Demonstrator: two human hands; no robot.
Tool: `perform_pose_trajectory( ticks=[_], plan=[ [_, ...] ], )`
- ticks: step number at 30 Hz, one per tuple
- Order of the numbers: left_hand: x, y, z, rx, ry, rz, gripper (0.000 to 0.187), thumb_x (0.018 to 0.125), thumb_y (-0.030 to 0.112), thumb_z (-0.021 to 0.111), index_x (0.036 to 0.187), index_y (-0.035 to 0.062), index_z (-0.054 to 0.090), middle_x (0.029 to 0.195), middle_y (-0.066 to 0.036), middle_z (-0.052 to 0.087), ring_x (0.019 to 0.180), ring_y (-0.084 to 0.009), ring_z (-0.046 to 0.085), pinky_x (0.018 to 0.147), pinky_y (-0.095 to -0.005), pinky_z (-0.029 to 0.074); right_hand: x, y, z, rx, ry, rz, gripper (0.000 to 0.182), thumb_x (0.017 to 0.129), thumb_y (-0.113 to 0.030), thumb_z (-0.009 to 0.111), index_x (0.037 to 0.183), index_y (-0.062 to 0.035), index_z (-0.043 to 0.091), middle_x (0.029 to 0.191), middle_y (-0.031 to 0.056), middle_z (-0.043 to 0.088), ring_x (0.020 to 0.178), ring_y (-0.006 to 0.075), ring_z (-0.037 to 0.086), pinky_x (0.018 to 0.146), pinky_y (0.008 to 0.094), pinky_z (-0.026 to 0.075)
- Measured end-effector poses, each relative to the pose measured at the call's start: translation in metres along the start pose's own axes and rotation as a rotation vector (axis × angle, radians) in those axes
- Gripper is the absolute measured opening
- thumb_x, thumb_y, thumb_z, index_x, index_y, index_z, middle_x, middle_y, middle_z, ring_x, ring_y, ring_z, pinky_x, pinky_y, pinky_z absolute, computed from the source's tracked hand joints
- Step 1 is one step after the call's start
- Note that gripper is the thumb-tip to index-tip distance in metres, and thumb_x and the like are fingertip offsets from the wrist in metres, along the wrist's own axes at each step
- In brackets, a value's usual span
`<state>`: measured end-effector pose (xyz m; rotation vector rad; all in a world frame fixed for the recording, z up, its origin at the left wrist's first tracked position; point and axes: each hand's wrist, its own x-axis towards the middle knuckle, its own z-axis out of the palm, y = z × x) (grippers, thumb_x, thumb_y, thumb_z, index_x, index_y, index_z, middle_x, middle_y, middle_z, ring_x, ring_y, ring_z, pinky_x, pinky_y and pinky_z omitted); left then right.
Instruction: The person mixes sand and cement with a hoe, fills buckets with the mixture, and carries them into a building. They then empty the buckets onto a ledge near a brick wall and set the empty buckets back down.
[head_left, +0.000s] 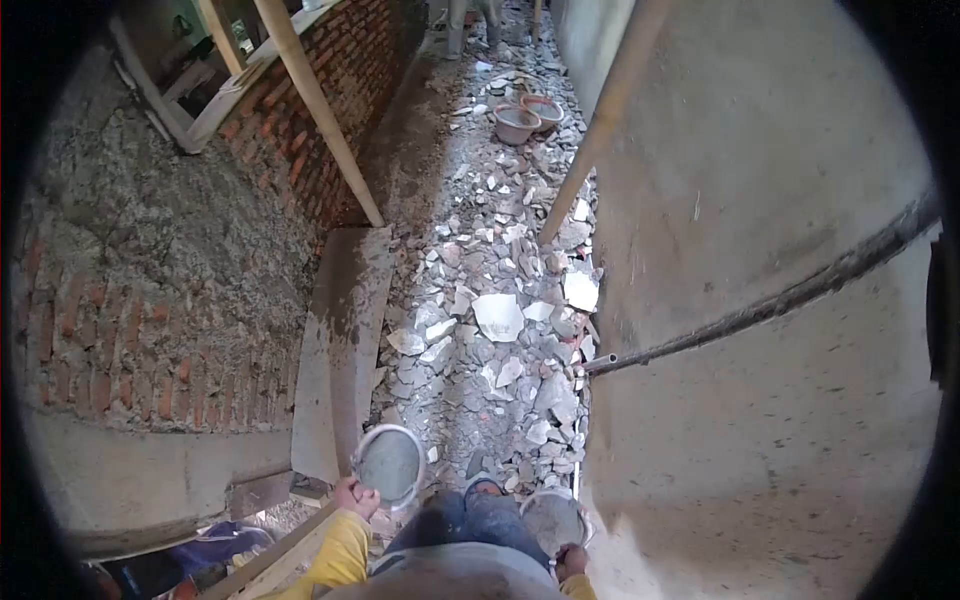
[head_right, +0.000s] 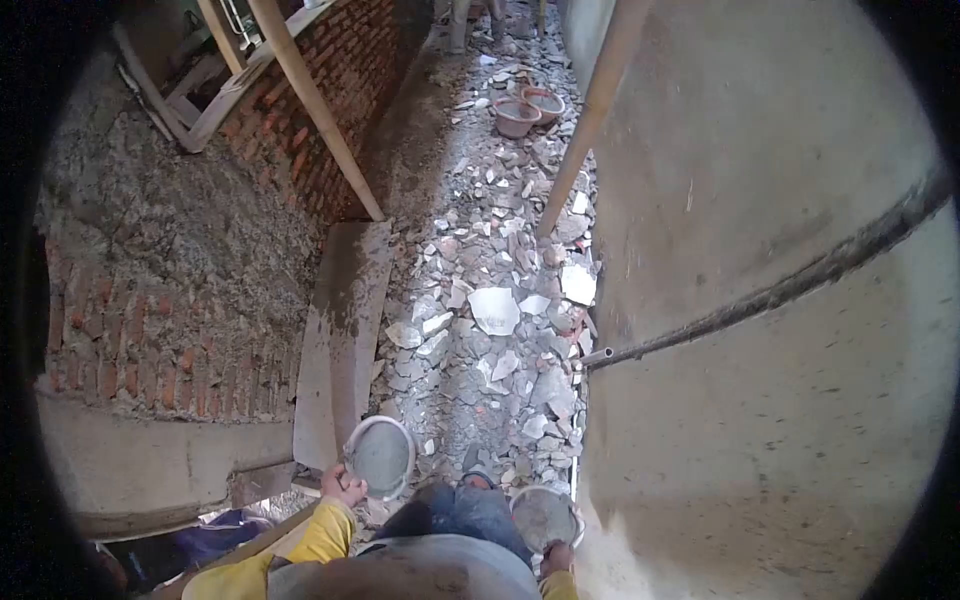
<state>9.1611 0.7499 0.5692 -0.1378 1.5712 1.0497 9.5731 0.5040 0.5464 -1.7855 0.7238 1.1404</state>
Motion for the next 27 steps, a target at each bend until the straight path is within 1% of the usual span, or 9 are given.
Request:
perform_pose_trajectory(
  ticks=[4,13,14,15,16,17,19,23,27],
  plan=[
    [0.01,0.033,0.019,-0.397,0.005,-0.193,0.021,0.069,0.019,0.058,0.06,0.02,0.039,0.049,0.002,0.025,0.052,-0.0171,0.028,0.069,-0.0366,0.031,0.017,-0.05,0.03,0.015,-0.061,-0.19,0.014,0.075,0.001,0.043,0.067,-0.003,0.053,0.058,0.0105,0.049,0.047,0.0205,0.048,0.043,0.0324,0.04],
    [0.077,0.063,0.022,-0.118,0.074,-0.065,0.024,0.068,0.024,0.059,0.058,0.0201,0.037,0.051,0.001,0.02,0.059,-0.0172,0.028,0.071,-0.0361,0.031,0.005,-0.144,0.105,0.066,0.015,-0.175,0.008,0.078,-0.002,0.047,0.079,-0.0011,0.055,0.052,0.0075,0.045,0.038,0.0207,0.045,0.039,0.0337,0.042],
    [0.07,0.077,0.045,-0.449,0.429,-0.212,0.028,0.073,0.026,0.055,0.054,0.0205,0.036,0.049,0.0,0.023,0.054,-0.0181,0.033,0.063,-0.0382,0.036,-0.008,-0.15,0.109,0.101,0.015,-0.169,0.008,0.08,-0.006,0.05,0.084,-0.0004,0.054,0.051,0.0065,0.042,0.039,0.0204,0.045,0.038,0.0333,0.041],
    [0.169,0.05,-0.021,-0.447,0.008,-0.354,0.024,0.077,0.032,0.051,0.061,0.0166,0.043,0.047,-0.004,0.031,0.047,-0.023,0.039,0.048,-0.0418,0.036,-0.011,-0.166,0.133,0.153,-0.007,-0.181,0.012,0.081,-0.01,0.053,0.089,0.0004,0.054,0.05,0.0054,0.039,0.039,0.02,0.046,0.037,0.0329,0.04],
    [0.117,0.074,0.023,-0.444,-0.006,-0.357,0.024,0.077,0.032,0.051,0.061,0.0166,0.043,0.047,-0.004,0.031,0.047,-0.023,0.039,0.048,-0.0418,0.036,-0.008,-0.173,0.145,0.094,0.008,-0.121,0.024,0.085,-0.02,0.054,0.104,-0.0052,0.053,0.049,0.0042,0.034,0.038,0.0197,0.044,0.036,0.0317,0.039],
    [0.058,0.111,0.072,-0.11,0.284,-0.199,0.026,0.078,0.037,0.05,0.073,0.0117,0.046,0.044,-0.011,0.038,0.042,-0.0297,0.042,0.041,-0.0467,0.035,-0.006,-0.176,0.151,0.075,0.029,-0.112,0.024,0.085,-0.02,0.054,0.104,-0.0052,0.053,0.049,0.0042,0.034,0.038,0.0197,0.044,0.036,0.0317,0.039],
    [0.091,0.104,0.047,-0.135,0.306,-0.25,0.029,0.078,0.039,0.049,0.078,0.0096,0.047,0.05,-0.013,0.044,0.043,-0.0309,0.043,0.042,-0.0465,0.037,-0.019,-0.191,0.184,0.16,0.077,-0.15,0.039,0.084,-0.026,0.061,0.105,0.0057,0.054,0.057,0.009,0.045,0.037,0.0188,0.042,0.034,0.0316,0.033],
    [0.091,0.136,0.066,-0.115,0.217,-0.308,0.016,0.076,0.032,0.051,0.079,0.0159,0.047,0.075,-0.009,0.045,0.064,-0.0259,0.044,0.06,-0.043,0.042,-0.021,-0.204,0.226,0.126,0.049,-0.074,0.05,0.082,-0.051,0.056,0.109,-0.0094,0.055,0.056,0.0098,0.044,0.036,0.0191,0.038,0.032,0.03,0.032],
    [0.12,0.156,0.094,-0.22,0.26,-0.307,0.014,0.077,0.03,0.05,0.077,0.017,0.043,0.061,-0.005,0.034,0.058,-0.0222,0.036,0.058,-0.0384,0.038,0.001,-0.208,0.264,0.137,-0.073,0.084,0.048,0.085,-0.056,0.049,0.114,-0.0187,0.056,0.066,0.004,0.053,0.038,0.0144,0.039,0.032,0.0259,0.032]
  ],
)
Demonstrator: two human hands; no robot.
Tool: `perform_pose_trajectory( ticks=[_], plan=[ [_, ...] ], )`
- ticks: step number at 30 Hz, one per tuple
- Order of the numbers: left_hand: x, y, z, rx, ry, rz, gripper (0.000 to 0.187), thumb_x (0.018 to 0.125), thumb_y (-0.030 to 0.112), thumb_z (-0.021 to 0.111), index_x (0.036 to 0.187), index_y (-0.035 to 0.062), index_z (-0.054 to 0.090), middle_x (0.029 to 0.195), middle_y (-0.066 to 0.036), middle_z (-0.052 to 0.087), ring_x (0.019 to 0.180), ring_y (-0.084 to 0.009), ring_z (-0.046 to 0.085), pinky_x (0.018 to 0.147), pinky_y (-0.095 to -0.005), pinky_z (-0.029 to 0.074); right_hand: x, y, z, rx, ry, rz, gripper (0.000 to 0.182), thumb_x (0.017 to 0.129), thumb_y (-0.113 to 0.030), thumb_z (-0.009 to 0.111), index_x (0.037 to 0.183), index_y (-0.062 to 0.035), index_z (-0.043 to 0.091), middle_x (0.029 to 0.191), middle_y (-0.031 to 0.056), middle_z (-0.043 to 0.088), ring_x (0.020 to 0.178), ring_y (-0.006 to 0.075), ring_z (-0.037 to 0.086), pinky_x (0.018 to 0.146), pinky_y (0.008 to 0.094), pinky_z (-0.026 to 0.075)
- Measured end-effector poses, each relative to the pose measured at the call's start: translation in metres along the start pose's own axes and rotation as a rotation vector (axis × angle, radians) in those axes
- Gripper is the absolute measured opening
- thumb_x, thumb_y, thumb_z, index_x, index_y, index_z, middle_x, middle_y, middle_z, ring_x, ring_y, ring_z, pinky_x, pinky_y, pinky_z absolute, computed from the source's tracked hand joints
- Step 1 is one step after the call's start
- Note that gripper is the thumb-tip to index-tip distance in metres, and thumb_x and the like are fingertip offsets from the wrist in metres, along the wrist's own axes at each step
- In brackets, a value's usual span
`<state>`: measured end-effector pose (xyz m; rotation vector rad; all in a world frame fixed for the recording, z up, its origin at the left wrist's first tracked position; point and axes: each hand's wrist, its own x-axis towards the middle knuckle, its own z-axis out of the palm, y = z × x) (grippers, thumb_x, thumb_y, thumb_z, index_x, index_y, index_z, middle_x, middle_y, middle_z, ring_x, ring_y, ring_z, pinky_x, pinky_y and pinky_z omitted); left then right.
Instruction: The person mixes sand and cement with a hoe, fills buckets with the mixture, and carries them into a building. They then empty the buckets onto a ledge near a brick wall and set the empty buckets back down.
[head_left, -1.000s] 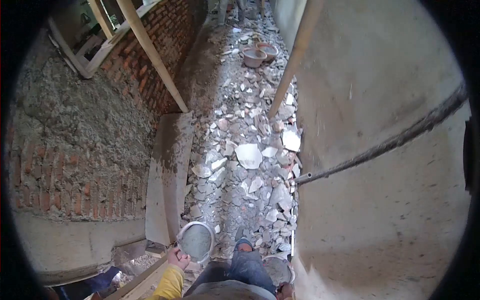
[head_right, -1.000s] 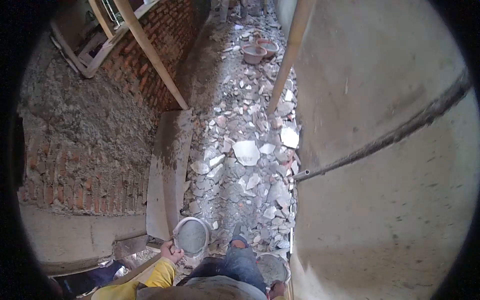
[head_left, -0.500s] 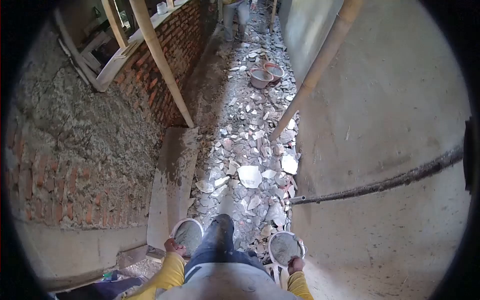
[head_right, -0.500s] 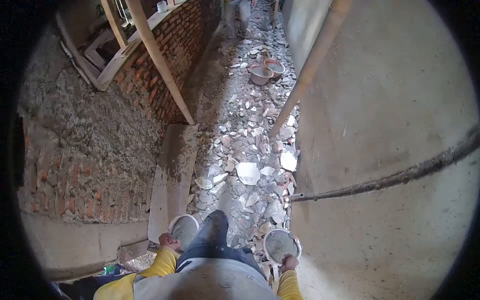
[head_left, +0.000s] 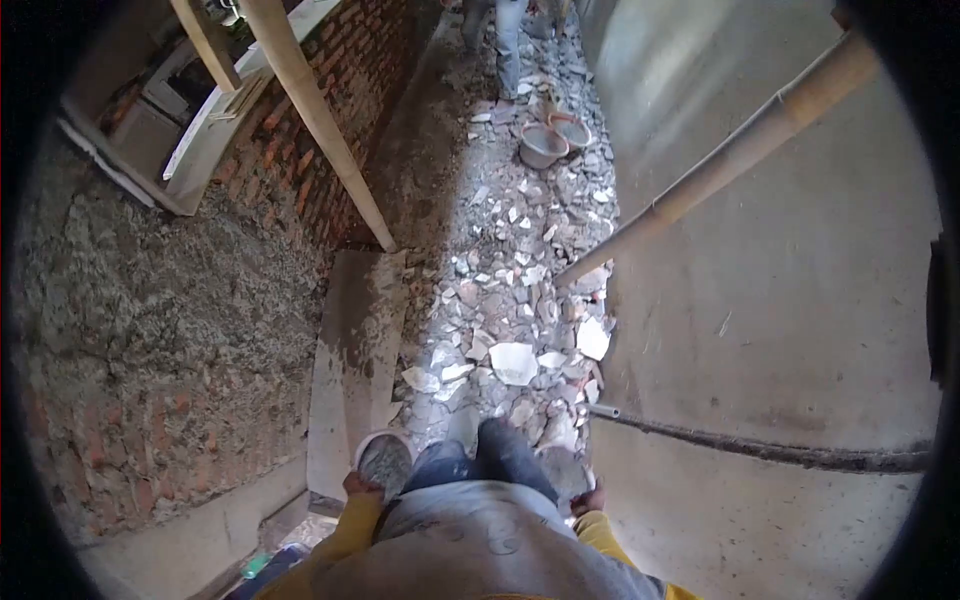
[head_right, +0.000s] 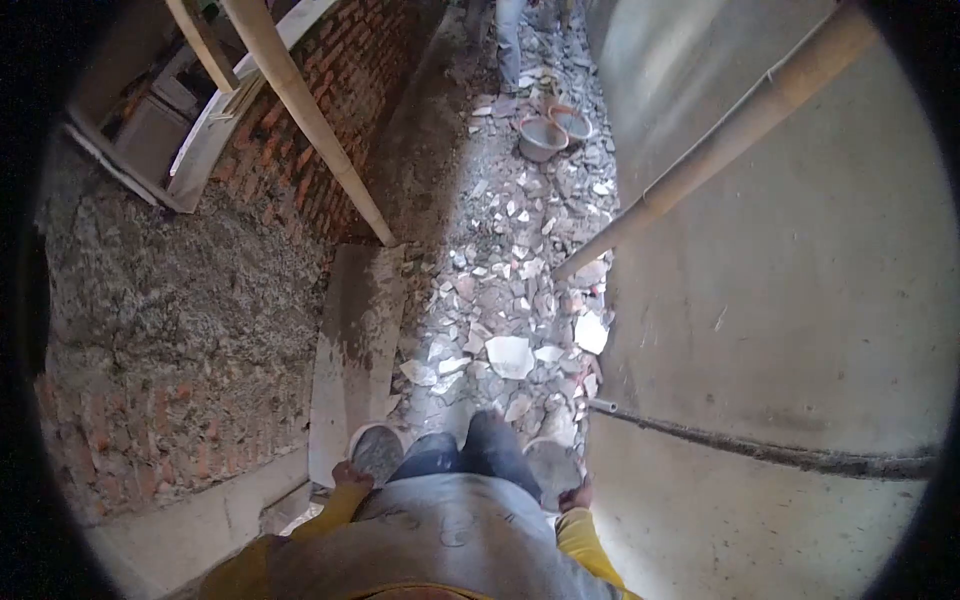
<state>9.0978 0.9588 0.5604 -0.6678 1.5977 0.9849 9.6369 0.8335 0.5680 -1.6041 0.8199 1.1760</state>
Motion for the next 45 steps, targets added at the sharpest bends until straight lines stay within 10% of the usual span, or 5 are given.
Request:
perform_pose_trajectory(
  ticks=[3,19,45],
  plan=[
    [0.026,0.013,0.019,-0.104,0.031,-0.008,0.015,0.077,0.026,0.05,0.071,0.0173,0.039,0.054,-0.002,0.028,0.056,-0.02,0.033,0.056,-0.0359,0.035,-0.012,0.005,0.03,0.015,-0.062,0.008,0.044,0.091,-0.053,0.041,0.111,-0.019,0.058,0.085,0.0019,0.062,0.045,0.0139,0.046,0.036,0.0233,0.035],
    [-0.057,0.1,0.327,0.003,-0.132,0.01,0.026,0.075,0.017,0.054,0.059,0.0194,0.034,0.048,0.002,0.021,0.043,-0.017,0.026,0.047,-0.0372,0.03,-0.06,-0.067,0.24,-0.266,0.14,-0.066,0.046,0.091,-0.045,0.051,0.059,-0.0123,0.041,0.046,0.0051,0.036,0.04,0.0201,0.042,0.038,0.0333,0.037],
    [-0.117,0.182,0.804,0.444,-0.454,0.044,0.031,0.074,0.01,0.059,0.059,0.0194,0.033,0.049,0.002,0.019,0.046,-0.0154,0.023,0.055,-0.0346,0.031,-0.083,-0.154,0.402,0.338,0.267,-0.111,0.032,0.083,-0.021,0.065,0.062,-0.0133,0.042,0.049,0.002,0.037,0.039,0.0164,0.042,0.039,0.029,0.039]
  ],
)
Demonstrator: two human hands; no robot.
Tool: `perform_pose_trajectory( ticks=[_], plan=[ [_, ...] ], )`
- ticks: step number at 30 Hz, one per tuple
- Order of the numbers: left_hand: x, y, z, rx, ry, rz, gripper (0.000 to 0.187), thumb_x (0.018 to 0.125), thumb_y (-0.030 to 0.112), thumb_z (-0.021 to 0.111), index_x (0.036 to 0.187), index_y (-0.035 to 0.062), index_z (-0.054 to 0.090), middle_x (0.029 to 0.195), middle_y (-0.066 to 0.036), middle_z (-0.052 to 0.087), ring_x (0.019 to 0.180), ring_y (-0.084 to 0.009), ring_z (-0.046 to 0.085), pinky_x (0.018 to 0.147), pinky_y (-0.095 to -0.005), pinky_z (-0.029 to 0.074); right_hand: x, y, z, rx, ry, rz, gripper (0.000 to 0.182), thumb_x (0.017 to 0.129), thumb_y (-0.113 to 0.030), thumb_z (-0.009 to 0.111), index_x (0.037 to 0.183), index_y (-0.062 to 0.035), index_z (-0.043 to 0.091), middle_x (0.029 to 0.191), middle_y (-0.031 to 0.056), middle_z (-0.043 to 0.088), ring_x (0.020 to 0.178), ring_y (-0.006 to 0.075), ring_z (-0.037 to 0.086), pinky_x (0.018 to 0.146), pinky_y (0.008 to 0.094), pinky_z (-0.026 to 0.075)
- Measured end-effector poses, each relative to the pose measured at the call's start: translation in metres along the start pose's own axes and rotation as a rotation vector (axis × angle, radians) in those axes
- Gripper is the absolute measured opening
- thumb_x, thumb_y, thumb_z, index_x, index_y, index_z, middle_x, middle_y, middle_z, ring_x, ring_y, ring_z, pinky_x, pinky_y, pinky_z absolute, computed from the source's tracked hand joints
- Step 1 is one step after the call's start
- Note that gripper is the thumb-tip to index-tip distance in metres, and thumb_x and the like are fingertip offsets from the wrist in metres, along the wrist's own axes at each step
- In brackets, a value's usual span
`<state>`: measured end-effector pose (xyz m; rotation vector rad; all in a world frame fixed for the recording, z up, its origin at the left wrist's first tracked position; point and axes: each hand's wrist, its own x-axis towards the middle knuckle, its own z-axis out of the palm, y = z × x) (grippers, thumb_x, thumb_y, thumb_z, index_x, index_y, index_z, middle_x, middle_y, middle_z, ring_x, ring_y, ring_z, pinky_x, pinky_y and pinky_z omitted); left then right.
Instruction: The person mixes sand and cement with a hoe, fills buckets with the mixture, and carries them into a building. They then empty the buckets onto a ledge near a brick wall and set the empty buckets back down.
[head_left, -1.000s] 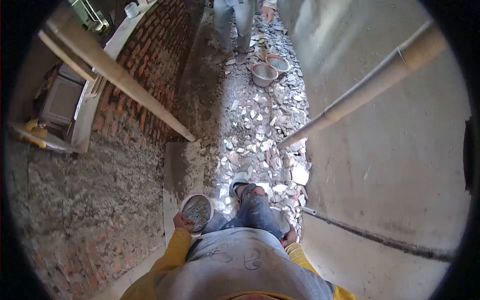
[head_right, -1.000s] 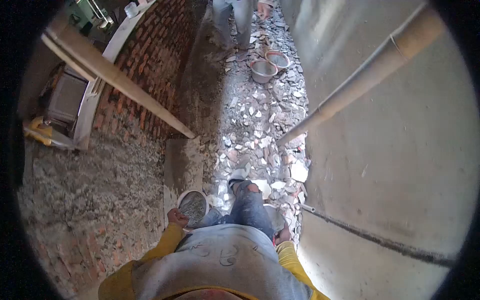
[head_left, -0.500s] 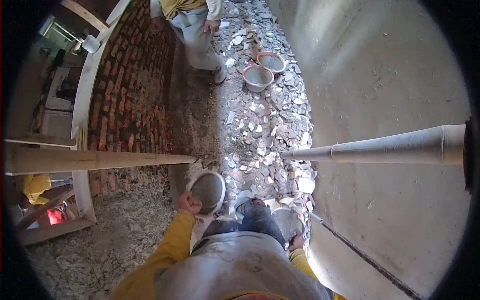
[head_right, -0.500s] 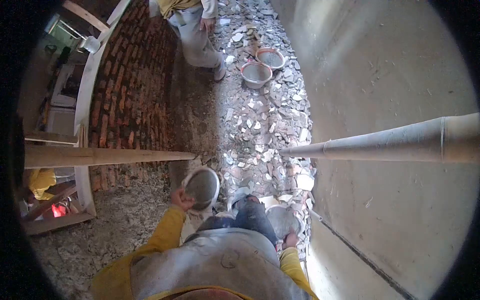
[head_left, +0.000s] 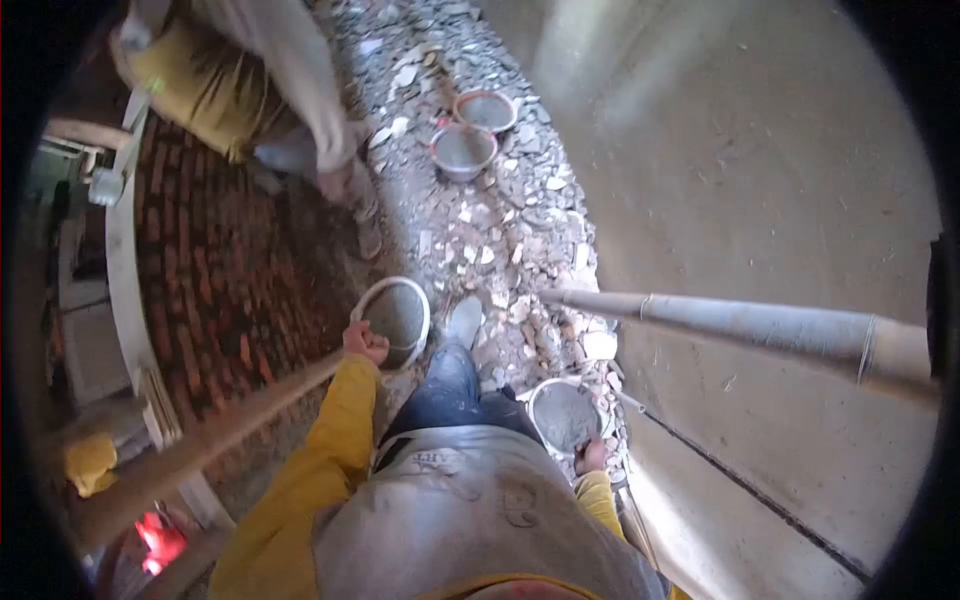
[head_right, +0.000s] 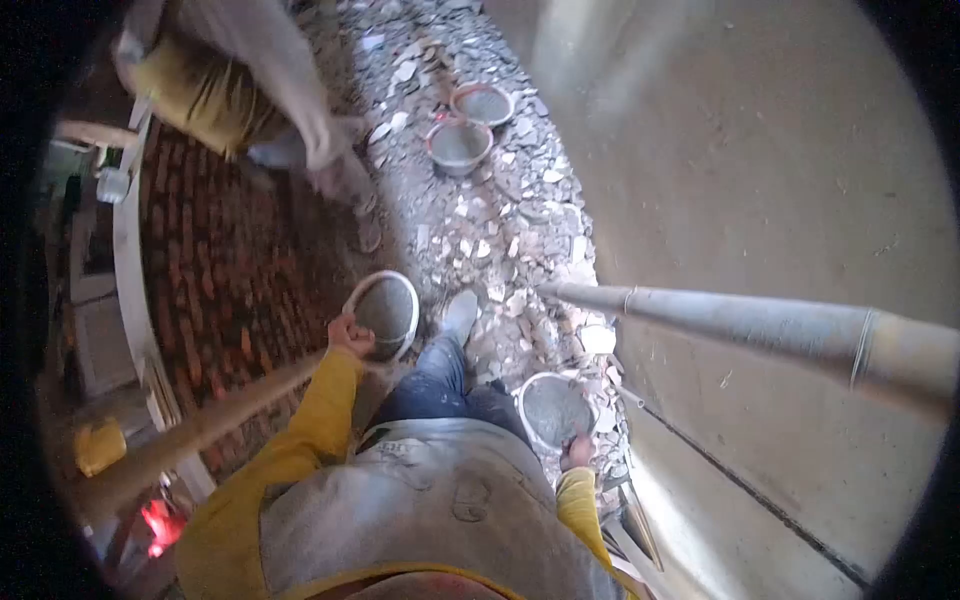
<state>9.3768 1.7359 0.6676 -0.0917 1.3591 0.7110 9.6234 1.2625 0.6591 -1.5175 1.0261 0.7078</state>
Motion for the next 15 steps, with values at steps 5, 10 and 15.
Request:
perform_pose_trajectory(
  ticks=[5,10,15],
  plan=[
    [0.035,0.014,0.04,-0.023,0.205,-0.096,0.026,0.071,0.01,0.059,0.064,0.0193,0.036,0.05,0.002,0.022,0.045,-0.0149,0.024,0.049,-0.0328,0.028,-0.015,-0.002,0.026,-0.098,0.141,0.06,0.032,0.082,-0.023,0.064,0.062,-0.0134,0.042,0.048,0.003,0.039,0.039,0.0169,0.043,0.039,0.0292,0.04],
    [0.045,0.025,0.078,0.015,0.234,-0.158,0.024,0.07,0.01,0.059,0.065,0.0176,0.036,0.052,0.001,0.024,0.046,-0.0155,0.025,0.048,-0.0335,0.029,-0.031,0.001,0.048,-0.07,0.061,0.119,0.031,0.083,-0.025,0.063,0.061,-0.0124,0.044,0.047,0.0044,0.042,0.042,0.0191,0.046,0.04,0.0308,0.041],
    [0.067,0.036,0.112,0.104,0.163,-0.202,0.022,0.069,0.01,0.059,0.067,0.0178,0.038,0.053,0.001,0.029,0.044,-0.0169,0.03,0.049,-0.0351,0.03,-0.058,-0.008,0.103,-0.106,0.066,0.178,0.022,0.085,-0.021,0.057,0.065,-0.0133,0.05,0.05,0.0016,0.044,0.041,0.0164,0.041,0.039,0.0292,0.033]
  ],
)
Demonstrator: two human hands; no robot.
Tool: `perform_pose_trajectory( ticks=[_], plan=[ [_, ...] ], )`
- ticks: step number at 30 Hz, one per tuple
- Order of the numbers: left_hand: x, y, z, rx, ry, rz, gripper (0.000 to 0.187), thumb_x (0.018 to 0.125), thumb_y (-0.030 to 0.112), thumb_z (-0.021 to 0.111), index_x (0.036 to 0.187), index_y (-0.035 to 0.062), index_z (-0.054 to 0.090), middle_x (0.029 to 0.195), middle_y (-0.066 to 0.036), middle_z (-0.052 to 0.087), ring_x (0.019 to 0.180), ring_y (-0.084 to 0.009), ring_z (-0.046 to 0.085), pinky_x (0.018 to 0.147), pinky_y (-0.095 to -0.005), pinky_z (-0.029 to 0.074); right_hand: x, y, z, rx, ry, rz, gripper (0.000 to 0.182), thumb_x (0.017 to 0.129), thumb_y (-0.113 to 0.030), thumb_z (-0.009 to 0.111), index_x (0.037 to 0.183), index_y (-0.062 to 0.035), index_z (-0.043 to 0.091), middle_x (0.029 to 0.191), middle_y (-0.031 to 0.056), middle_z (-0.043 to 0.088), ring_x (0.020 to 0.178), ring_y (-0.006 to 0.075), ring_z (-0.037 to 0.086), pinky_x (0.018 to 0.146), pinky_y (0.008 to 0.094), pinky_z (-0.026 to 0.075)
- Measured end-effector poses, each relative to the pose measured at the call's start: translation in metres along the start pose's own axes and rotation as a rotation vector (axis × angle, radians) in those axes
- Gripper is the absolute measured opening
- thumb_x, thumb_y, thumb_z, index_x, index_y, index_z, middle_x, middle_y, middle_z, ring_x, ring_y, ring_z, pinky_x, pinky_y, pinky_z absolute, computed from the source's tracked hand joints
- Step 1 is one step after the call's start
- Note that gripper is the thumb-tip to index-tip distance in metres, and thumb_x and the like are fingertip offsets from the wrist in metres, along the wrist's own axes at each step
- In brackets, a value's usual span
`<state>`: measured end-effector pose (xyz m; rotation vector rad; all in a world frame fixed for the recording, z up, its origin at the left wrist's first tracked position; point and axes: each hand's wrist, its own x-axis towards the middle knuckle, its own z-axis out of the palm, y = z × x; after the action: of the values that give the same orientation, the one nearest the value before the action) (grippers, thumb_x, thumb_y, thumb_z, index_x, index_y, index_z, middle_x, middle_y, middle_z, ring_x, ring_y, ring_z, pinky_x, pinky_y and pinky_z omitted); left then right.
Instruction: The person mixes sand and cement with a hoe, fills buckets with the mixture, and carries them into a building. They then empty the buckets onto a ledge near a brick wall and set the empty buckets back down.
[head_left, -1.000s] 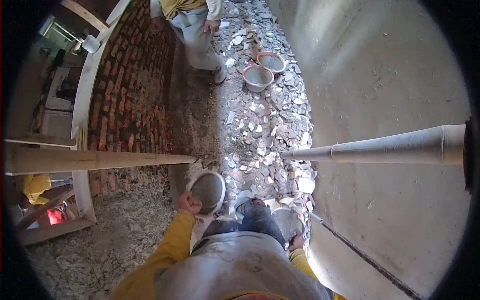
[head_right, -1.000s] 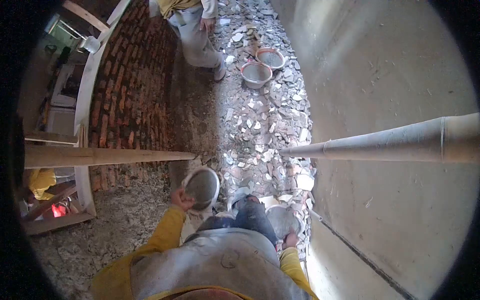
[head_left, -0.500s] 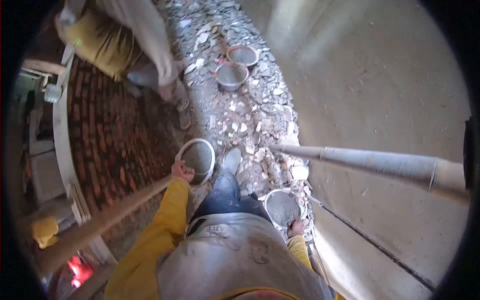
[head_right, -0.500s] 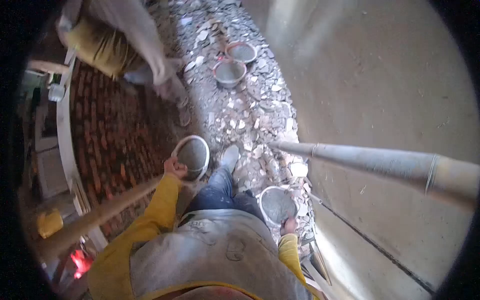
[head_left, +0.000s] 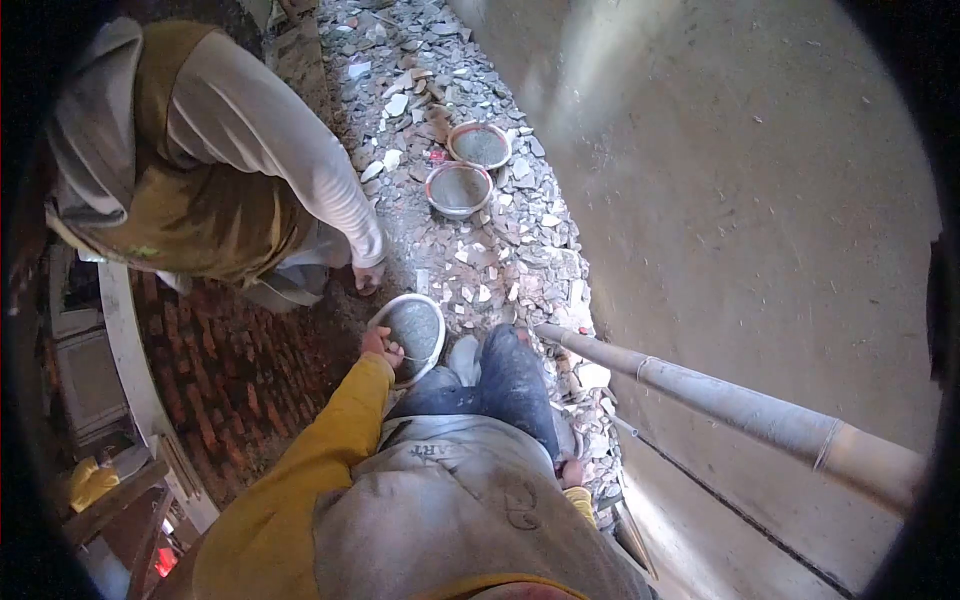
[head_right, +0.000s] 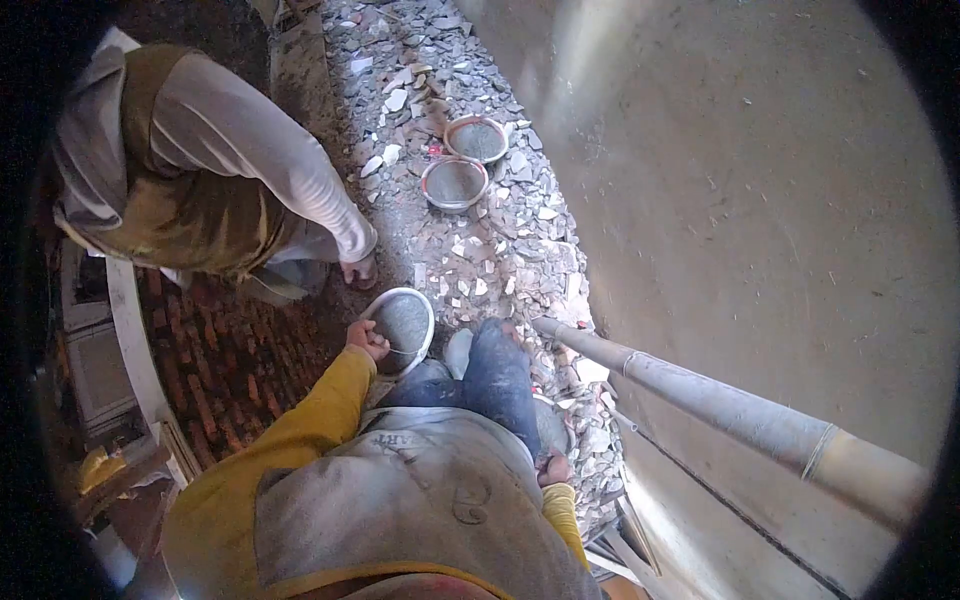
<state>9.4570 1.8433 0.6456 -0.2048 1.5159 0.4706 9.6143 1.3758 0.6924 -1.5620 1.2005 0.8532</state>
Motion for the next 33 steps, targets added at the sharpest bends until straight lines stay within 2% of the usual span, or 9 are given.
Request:
perform_pose_trajectory(
  ticks=[2,8,11,13,16,22,26,28,33],
  plan=[
    [-0.008,0.005,0.016,0.02,-0.028,0.051,0.019,0.068,0.01,0.059,0.067,0.017,0.041,0.051,0.0,0.03,0.044,-0.0176,0.032,0.051,-0.0355,0.031,0.005,0.003,0.007,-0.12,-0.069,-0.047,0.023,0.086,-0.021,0.054,0.064,-0.0129,0.053,0.05,0.0016,0.045,0.041,0.0165,0.041,0.04,0.0287,0.035],
    [0.009,0.034,0.07,0.065,-0.088,0.053,0.012,0.07,0.009,0.056,0.075,0.0171,0.048,0.051,-0.001,0.034,0.043,-0.0179,0.033,0.053,-0.0363,0.033,0.023,-0.007,0.047,-1.083,-0.174,-0.852,0.028,0.088,-0.023,0.048,0.07,-0.0053,0.061,0.057,0.0088,0.052,0.055,0.0212,0.052,0.052,0.0376,0.04],
    [0.017,0.052,0.103,0.085,-0.097,0.048,0.018,0.07,0.009,0.054,0.083,0.019,0.048,0.058,-0.001,0.037,0.042,-0.0171,0.033,0.051,-0.035,0.033,0.041,-0.015,0.075,-1.331,-0.244,-0.902,0.031,0.089,-0.03,0.048,0.083,-0.0051,0.066,0.078,0.0195,0.063,0.074,0.028,0.063,0.068,0.0439,0.046],
    [0.032,0.07,0.124,0.115,-0.131,0.004,0.022,0.07,0.008,0.053,0.087,0.02,0.048,0.066,-0.001,0.041,0.042,-0.0165,0.033,0.049,-0.0333,0.033,0.243,0.069,0.046,-1.455,-0.155,-1.038,0.033,0.089,-0.031,0.049,0.089,-0.0045,0.068,0.093,0.0235,0.065,0.084,0.0348,0.065,0.073,0.0461,0.048],
    [0.024,0.088,0.158,0.03,-0.001,0.045,0.019,0.07,0.008,0.053,0.083,0.0195,0.047,0.066,-0.001,0.039,0.041,-0.0166,0.033,0.05,-0.0333,0.032,0.001,-0.056,0.142,-1.311,-0.018,-0.633,0.034,0.089,-0.03,0.048,0.088,-0.003,0.068,0.092,0.0244,0.065,0.084,0.0368,0.065,0.073,0.0482,0.048],
    [0.016,0.152,0.211,0.002,-0.038,0.047,0.016,0.071,0.008,0.053,0.079,0.0172,0.043,0.058,-0.001,0.035,0.039,-0.0185,0.034,0.049,-0.0365,0.034,-0.026,-0.127,0.194,-1.312,-0.245,-0.848,0.021,0.081,-0.017,0.05,0.076,-0.0019,0.065,0.072,0.0179,0.064,0.063,0.029,0.061,0.058,0.0435,0.045],
    [0.016,0.193,0.235,-0.141,-0.035,0.061,0.018,0.071,0.006,0.054,0.066,0.017,0.041,0.048,0.001,0.028,0.04,-0.018,0.033,0.051,-0.0358,0.034,-0.016,-0.161,0.225,-1.197,-0.289,-1.322,0.008,0.074,-0.002,0.058,0.069,-0.0068,0.054,0.055,0.0091,0.051,0.047,0.0225,0.049,0.049,0.0386,0.043],
    [0.02,0.215,0.24,-0.193,-0.041,0.102,0.025,0.069,0.005,0.056,0.06,0.0167,0.036,0.048,0.001,0.029,0.041,-0.0175,0.031,0.052,-0.0356,0.033,-0.018,-0.188,0.264,-0.139,-0.21,-0.115,0.004,0.079,-0.004,0.055,0.076,-0.0074,0.056,0.055,0.0042,0.048,0.045,0.0176,0.048,0.043,0.032,0.04],
    [0.035,0.273,0.247,-0.331,-0.095,0.122,0.028,0.071,0.005,0.056,0.059,0.0174,0.033,0.05,0.002,0.025,0.048,-0.0161,0.026,0.057,-0.0356,0.031,-0.007,-0.231,0.321,-0.118,-0.192,-0.198,0.019,0.081,-0.008,0.061,0.066,-0.0085,0.049,0.052,0.0072,0.046,0.045,0.0192,0.046,0.042,0.0311,0.039]
  ],
)
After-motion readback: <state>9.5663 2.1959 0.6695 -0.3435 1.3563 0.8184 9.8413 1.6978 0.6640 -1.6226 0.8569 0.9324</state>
